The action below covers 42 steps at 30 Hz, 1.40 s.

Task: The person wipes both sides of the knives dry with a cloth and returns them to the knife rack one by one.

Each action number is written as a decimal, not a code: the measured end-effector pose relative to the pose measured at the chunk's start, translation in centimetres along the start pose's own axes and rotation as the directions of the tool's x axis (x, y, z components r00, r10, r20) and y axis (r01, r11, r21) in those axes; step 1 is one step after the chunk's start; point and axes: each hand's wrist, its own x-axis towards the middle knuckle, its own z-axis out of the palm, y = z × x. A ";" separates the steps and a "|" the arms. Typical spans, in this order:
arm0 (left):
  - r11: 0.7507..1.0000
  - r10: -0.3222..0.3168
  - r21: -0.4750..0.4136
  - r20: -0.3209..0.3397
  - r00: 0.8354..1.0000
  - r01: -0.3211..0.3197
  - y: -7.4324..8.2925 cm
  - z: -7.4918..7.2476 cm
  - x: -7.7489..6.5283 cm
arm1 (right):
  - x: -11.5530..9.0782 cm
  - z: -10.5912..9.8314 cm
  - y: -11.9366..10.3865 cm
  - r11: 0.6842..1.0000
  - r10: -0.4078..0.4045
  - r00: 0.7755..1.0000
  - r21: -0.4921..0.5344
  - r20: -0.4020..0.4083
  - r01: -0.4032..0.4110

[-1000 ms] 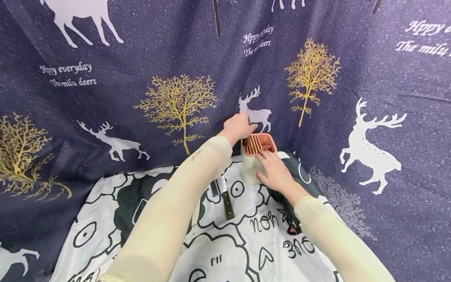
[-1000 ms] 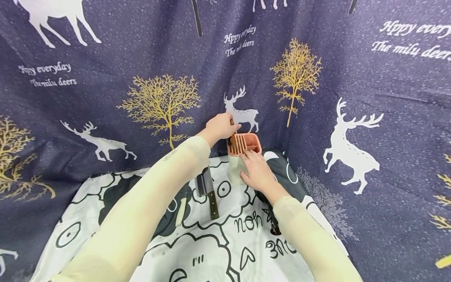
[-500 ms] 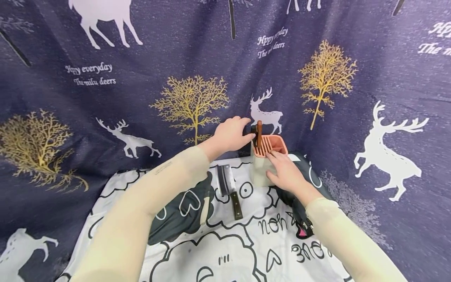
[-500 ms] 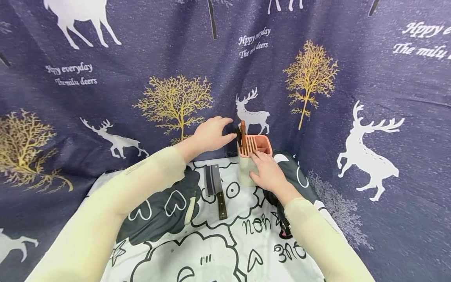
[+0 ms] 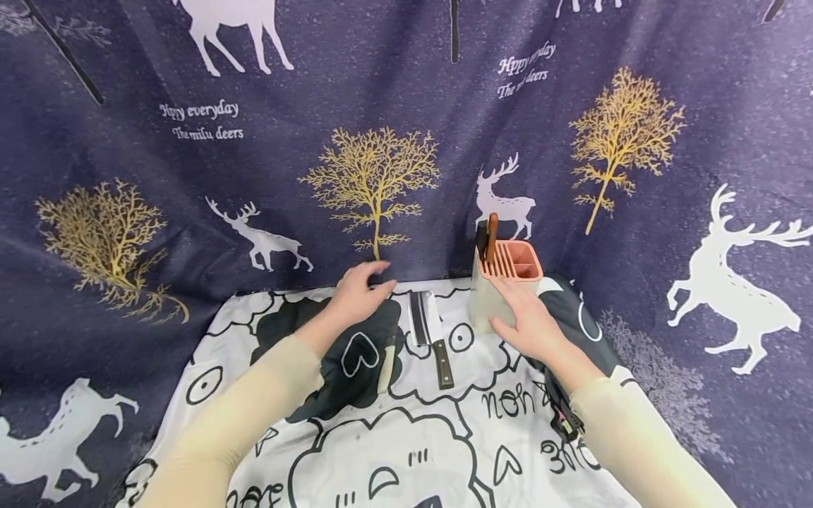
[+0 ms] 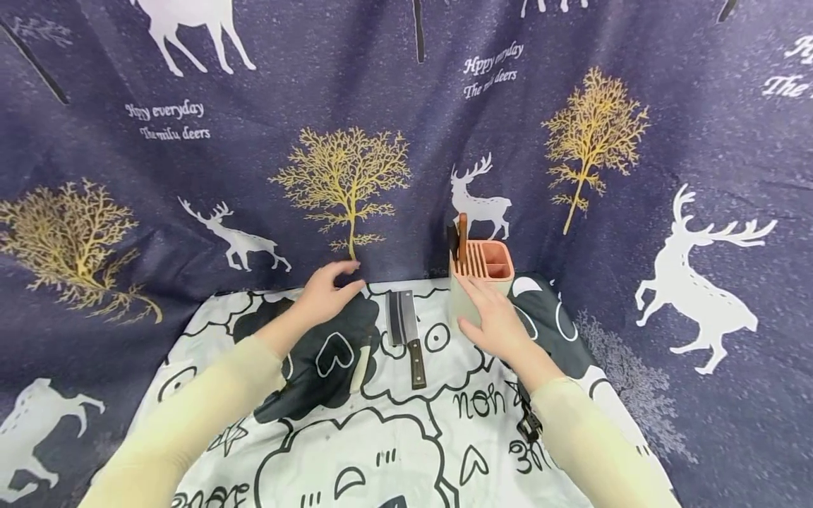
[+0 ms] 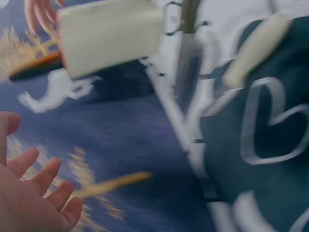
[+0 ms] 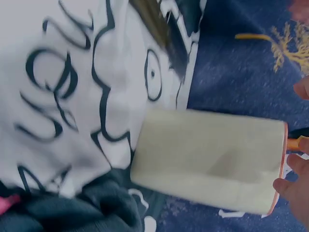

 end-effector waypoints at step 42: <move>0.874 -0.478 0.174 0.135 0.868 0.454 -9.1 13.2 -7.9 | -14.5 8.8 -7.4 0.832 0.511 0.853 0.312 -0.107 -0.459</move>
